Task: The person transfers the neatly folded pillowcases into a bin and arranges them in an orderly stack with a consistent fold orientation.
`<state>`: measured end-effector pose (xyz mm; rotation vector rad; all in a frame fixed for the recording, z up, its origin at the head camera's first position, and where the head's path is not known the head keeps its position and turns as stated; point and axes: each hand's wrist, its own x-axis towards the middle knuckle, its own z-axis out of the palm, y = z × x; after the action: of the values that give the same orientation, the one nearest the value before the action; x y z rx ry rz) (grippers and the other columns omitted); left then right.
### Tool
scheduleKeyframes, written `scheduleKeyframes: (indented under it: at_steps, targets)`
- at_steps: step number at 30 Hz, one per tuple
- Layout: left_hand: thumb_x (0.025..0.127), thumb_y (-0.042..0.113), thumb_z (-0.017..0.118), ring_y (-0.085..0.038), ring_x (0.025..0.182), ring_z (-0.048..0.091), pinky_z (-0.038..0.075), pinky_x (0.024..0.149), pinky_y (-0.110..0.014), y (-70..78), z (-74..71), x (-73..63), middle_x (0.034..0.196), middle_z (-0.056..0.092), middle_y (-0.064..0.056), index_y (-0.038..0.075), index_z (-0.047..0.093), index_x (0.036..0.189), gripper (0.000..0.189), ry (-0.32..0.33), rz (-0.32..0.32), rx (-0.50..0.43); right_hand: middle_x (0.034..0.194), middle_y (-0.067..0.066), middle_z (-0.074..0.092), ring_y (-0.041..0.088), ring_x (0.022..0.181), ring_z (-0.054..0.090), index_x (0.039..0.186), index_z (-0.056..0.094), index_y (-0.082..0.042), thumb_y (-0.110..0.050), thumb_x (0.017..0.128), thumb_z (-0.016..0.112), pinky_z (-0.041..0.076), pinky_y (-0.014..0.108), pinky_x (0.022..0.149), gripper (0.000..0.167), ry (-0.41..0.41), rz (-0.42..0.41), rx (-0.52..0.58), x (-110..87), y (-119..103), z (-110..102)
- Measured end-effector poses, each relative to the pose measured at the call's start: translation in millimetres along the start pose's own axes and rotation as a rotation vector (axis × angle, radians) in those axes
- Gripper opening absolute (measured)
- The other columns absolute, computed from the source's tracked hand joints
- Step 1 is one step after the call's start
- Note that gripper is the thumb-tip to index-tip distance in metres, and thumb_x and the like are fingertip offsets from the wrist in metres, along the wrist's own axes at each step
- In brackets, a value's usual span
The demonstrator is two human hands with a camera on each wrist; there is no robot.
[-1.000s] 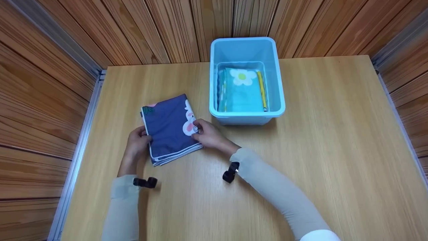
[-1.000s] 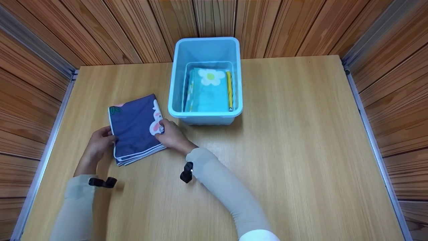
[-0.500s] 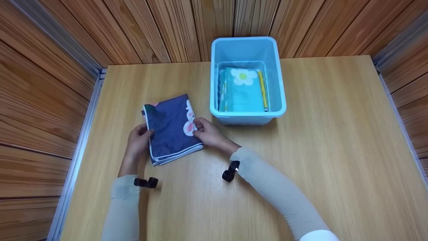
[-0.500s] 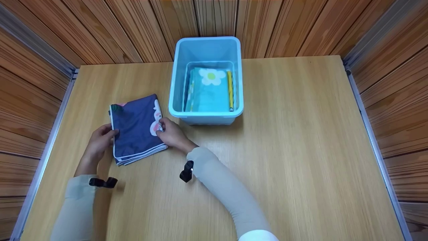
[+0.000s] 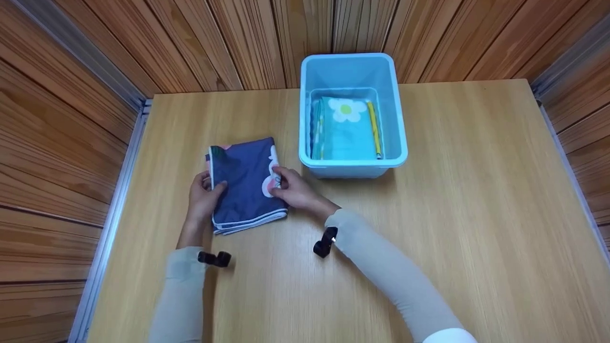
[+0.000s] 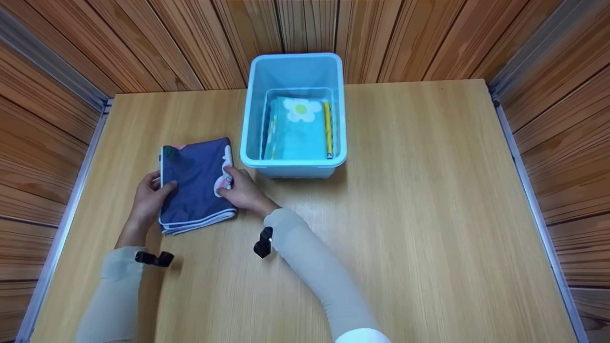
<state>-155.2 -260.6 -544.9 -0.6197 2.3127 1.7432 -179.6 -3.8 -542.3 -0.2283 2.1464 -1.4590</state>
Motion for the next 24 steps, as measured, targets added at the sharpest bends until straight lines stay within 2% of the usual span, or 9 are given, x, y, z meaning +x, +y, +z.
scheduleKeyframes:
  at_steps: [3, 6, 11, 15, 19, 22, 24]
  targets:
    - [0.101, 0.012, 0.06, -0.034, 0.136, 0.046, 0.038, 0.115, -0.047, -2.6, 3.8, 1.6, 0.15, 0.045, -0.024, 0.0, 0.028, 0.156, 0.064, -0.001, 0.075, 0.006, 0.158, 0.008, 0.035, 0.02, 0.134, 0.042, 0.16, 0.033, -0.018, -0.024, 0.102, 0.063, 0.038, 0.034, 0.114, 0.066, -0.032, 0.011, -0.066, 0.4, 1, 1]
    - [0.102, 0.012, 0.058, -0.033, 0.136, 0.045, 0.036, 0.116, -0.047, -3.2, 6.0, 2.5, 0.15, 0.044, -0.022, 0.003, 0.028, 0.157, 0.063, 0.0, 0.106, 0.04, 0.16, 0.006, 0.031, 0.02, 0.139, 0.038, 0.16, 0.034, -0.019, -0.025, 0.102, 0.063, 0.034, 0.035, 0.117, 0.065, -0.04, 0.004, -0.048, 2.0, 2, 3]
    - [0.106, 0.014, 0.053, -0.032, 0.144, 0.037, 0.029, 0.12, -0.049, -2.1, 7.3, 2.6, 0.157, 0.037, -0.018, 0.007, 0.026, 0.159, 0.06, -0.031, 0.106, 0.091, 0.16, 0.007, 0.032, 0.021, 0.141, 0.036, 0.158, 0.037, -0.02, -0.022, 0.102, 0.063, 0.031, 0.037, 0.119, 0.062, -0.013, 0.014, 0.065, 2.8, 6, 4]
    - [0.107, 0.013, 0.049, -0.032, 0.15, 0.029, 0.023, 0.122, -0.049, -3.1, 8.1, 1.6, 0.163, 0.029, -0.017, 0.01, 0.02, 0.162, 0.062, -0.067, 0.108, 0.082, 0.163, 0.007, 0.029, 0.022, 0.15, 0.027, 0.159, 0.036, -0.021, -0.022, 0.102, 0.063, 0.022, 0.039, 0.123, 0.063, 0.002, 0.02, 0.121, 4.7, 7, 6]
    - [0.108, 0.011, 0.046, -0.028, 0.155, 0.015, 0.015, 0.125, -0.045, -5.6, 11.0, 0.7, 0.169, 0.014, -0.014, 0.015, 0.005, 0.165, 0.07, -0.079, 0.087, 0.036, 0.165, 0.004, 0.027, 0.022, 0.153, 0.021, 0.159, 0.035, -0.025, -0.026, 0.102, 0.062, 0.017, 0.044, 0.124, 0.063, 0.005, 0.003, 0.121, 5.6, 7, 9]
    - [0.107, 0.009, 0.045, -0.021, 0.157, 0.002, 0.006, 0.126, -0.04, -6.8, 14.5, 0.0, 0.172, 0.001, -0.004, 0.023, -0.003, 0.165, 0.077, -0.078, 0.058, -0.017, 0.166, 0.004, 0.024, 0.023, 0.153, 0.02, 0.159, 0.035, -0.026, -0.026, 0.102, 0.061, 0.017, 0.046, 0.124, 0.064, 0.003, -0.016, 0.098, 5.9, 8, 10]
    - [0.107, 0.007, 0.045, -0.017, 0.156, -0.005, 0.001, 0.126, -0.04, -7.9, 17.1, -0.4, 0.172, -0.005, 0.002, 0.029, -0.005, 0.164, 0.079, -0.082, 0.061, -0.034, 0.167, 0.005, 0.021, 0.023, 0.154, 0.019, 0.159, 0.035, -0.026, -0.023, 0.101, 0.062, 0.018, 0.046, 0.124, 0.064, 0.013, -0.029, 0.077, 6.4, 11, 11]
